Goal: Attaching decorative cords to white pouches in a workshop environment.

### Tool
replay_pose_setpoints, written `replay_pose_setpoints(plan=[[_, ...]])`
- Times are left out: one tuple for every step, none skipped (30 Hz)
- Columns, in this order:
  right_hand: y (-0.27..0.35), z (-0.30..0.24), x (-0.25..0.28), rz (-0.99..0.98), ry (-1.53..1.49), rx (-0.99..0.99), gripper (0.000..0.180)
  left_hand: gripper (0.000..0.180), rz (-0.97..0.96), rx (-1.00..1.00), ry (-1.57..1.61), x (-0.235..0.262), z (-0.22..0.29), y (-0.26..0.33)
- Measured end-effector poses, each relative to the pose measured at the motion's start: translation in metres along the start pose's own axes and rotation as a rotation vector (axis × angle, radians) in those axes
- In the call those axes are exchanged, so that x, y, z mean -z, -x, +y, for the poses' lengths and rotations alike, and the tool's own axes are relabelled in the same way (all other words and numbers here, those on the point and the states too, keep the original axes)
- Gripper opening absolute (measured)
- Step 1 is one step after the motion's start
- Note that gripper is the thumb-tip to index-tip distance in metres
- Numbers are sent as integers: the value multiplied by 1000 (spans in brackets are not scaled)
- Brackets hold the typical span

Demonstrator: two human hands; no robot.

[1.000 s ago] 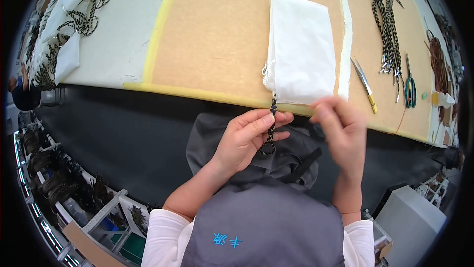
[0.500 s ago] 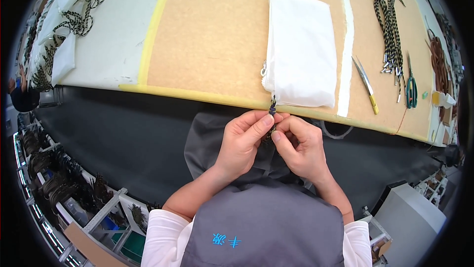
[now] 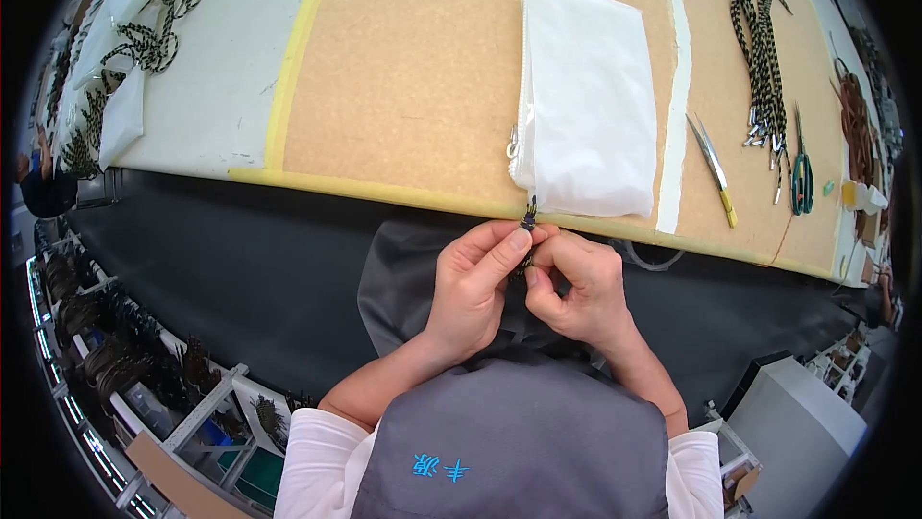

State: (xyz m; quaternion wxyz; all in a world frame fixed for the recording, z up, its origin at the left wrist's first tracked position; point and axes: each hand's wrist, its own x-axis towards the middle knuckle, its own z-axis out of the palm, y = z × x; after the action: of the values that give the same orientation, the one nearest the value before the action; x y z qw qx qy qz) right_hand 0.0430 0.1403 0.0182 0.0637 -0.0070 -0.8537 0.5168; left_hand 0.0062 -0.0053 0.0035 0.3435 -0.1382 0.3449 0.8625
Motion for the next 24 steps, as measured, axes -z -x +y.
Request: replay_pose_setpoints(plan=[[-1, 1, 1, 0, 1, 2, 13, 19, -1, -2, 1, 0, 1, -1], [-3, 2, 3, -18, 9, 31, 12, 19, -3, -6, -3, -1, 1, -2], [-5, 3, 4, -35, 16, 57, 12, 19, -3, -7, -8, -1, 1, -3], [-7, 4, 6, -34, 15, 58, 12, 19, -3, -7, -9, -1, 2, -5], [-10, 4, 7, -53, 18, 65, 12, 19, -11, -5, 1, -2, 4, -6], [-12, 4, 8, -73, 19, 77, 12, 19, -19, -7, 11, -1, 5, -6], [-12, 2, 8, -75, 17, 88, 12, 19, -19, -18, 9, -1, 7, -5], [-10, 0, 6, -112, -49, 16, 12, 19, -24, -23, -20, 1, 9, -4], [-8, -1, 4, -158, -120, -40, 12, 20, -24, -45, -53, 2, 11, -3], [1, -5, 3, -213, -158, -179, 10, 20, -8, -5, -100, 3, 13, -2], [9, -8, 0, -281, -181, -251, 10, 21, -23, 51, -112, 3, 17, 2], [17, -13, -1, -333, -79, -344, 14, 22, -37, 95, -130, 2, 19, 4], [28, -15, 8, -510, 182, -283, 21, 23, -80, 14, -174, 6, 13, 4], [27, -28, 20, -676, 378, -327, 26, 25, -121, -66, -226, 12, 3, 0], [26, -34, 40, -797, 422, -330, 32, 25, -146, -43, -184, 9, 3, -1], [18, -50, 63, -761, 450, -253, 31, 26, -166, -10, -141, 7, 5, 1], [15, -57, 80, -584, 348, -301, 27, 27, -207, 9, -145, 10, 6, 4], [8, -63, 87, -322, 181, -460, 23, 29, -246, 34, -150, 14, 6, 5], [-3, -60, 85, 47, 38, -408, 19, 29, -229, 44, -170, 12, 8, 8], [-26, -59, 85, 214, 92, -290, 21, 32, -234, 24, -214, 11, 10, 8], [-48, -65, 83, 219, 256, -267, 37, 34, -224, 34, -237, 12, 10, 8], [-56, -55, 76, 224, 243, -240, 37, 35, -222, 49, -258, 11, 13, 7], [-64, -37, 60, 257, 434, -109, 45, 40, -187, 61, -235, 6, 13, 8], [-69, -27, 50, 289, 625, 23, 53, 43, -139, 75, -248, 5, 14, 7]])
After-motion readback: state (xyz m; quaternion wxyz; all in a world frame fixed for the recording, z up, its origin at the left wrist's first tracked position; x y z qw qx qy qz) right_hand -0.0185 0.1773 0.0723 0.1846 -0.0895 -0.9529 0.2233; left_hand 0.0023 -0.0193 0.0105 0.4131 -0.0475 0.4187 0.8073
